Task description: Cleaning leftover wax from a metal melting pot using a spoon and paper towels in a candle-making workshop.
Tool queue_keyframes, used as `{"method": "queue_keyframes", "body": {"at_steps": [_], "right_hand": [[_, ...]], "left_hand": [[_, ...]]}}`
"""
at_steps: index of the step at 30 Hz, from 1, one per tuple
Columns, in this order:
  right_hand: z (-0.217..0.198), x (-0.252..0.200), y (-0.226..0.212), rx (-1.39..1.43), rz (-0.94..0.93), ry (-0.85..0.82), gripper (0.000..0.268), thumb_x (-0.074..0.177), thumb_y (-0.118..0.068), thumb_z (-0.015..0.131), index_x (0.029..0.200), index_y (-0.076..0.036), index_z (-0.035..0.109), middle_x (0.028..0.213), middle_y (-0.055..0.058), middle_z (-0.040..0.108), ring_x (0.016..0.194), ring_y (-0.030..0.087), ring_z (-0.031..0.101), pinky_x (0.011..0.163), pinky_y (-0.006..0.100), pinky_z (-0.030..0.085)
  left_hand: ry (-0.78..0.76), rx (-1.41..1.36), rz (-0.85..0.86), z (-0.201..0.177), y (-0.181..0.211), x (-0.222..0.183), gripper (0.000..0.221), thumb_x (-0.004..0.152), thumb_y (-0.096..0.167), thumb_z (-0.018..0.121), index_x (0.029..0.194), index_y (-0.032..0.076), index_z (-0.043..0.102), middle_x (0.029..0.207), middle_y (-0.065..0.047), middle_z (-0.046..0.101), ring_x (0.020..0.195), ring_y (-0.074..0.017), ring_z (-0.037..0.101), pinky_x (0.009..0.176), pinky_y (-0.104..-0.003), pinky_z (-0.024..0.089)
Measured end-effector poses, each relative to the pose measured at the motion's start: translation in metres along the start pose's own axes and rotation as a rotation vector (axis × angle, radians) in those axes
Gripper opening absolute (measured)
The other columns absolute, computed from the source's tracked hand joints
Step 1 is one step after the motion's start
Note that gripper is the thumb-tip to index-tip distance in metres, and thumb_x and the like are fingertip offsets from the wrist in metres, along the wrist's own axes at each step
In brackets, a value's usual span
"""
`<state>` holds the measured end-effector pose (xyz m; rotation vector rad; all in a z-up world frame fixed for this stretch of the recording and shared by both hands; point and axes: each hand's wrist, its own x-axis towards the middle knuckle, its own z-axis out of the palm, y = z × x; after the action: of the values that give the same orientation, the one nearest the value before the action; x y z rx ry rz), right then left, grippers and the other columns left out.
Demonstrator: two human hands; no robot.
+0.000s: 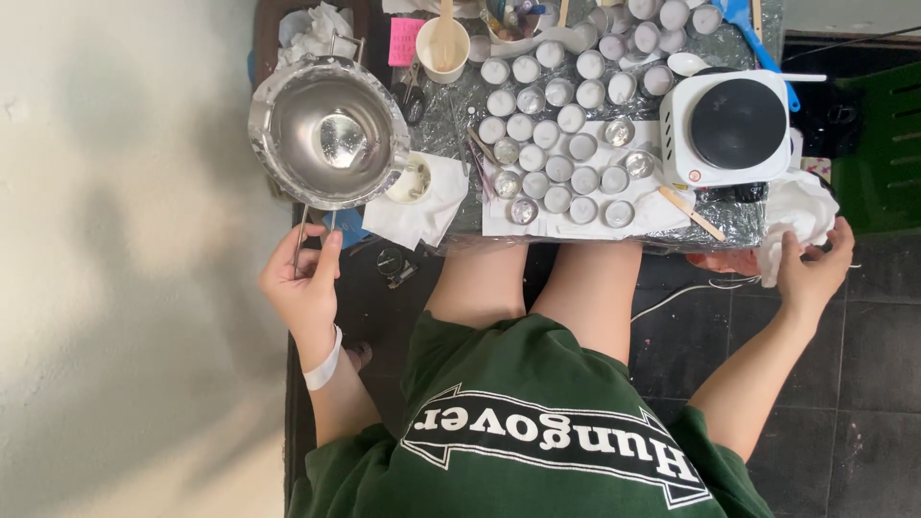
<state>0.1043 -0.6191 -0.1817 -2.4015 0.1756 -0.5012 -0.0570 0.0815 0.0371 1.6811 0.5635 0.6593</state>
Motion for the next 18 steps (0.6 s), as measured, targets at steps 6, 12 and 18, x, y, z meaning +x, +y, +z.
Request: {"method": "queue_keyframes", "body": {"at_steps": [6, 12, 18], "right_hand": [[0.002, 0.004, -0.011, 0.012, 0.228, -0.016, 0.057, 0.095, -0.006, 0.080, 0.146, -0.002, 0.055, 0.136, 0.017, 0.068, 0.106, 0.020, 0.072, 0.093, 0.035, 0.059], [0.013, 0.007, 0.019, 0.083, 0.258, -0.002, 0.059, 0.097, -0.010, 0.082, 0.147, -0.001, 0.052, 0.132, 0.018, 0.064, 0.105, 0.020, 0.068, 0.091, 0.035, 0.057], [0.000, 0.035, 0.008, 0.139, 0.213, 0.068, 0.048, 0.104, -0.017, 0.078, 0.145, -0.001, 0.058, 0.135, 0.015, 0.069, 0.114, 0.020, 0.067, 0.096, 0.035, 0.056]], "left_hand": [[-0.026, -0.042, -0.053, 0.000, 0.001, 0.005, 0.020, 0.092, 0.001, 0.081, 0.108, -0.002, 0.069, 0.065, 0.004, 0.058, 0.057, -0.0010, 0.050, 0.054, -0.019, 0.033], [-0.072, -0.019, -0.069, 0.011, 0.005, 0.005, 0.018, 0.091, 0.002, 0.081, 0.104, -0.002, 0.069, 0.063, 0.004, 0.058, 0.055, -0.0004, 0.049, 0.054, -0.018, 0.032], [-0.118, 0.025, -0.049, 0.029, 0.004, 0.004, 0.019, 0.090, 0.002, 0.082, 0.104, -0.002, 0.069, 0.064, 0.005, 0.058, 0.057, 0.0001, 0.049, 0.054, -0.018, 0.032]]}}
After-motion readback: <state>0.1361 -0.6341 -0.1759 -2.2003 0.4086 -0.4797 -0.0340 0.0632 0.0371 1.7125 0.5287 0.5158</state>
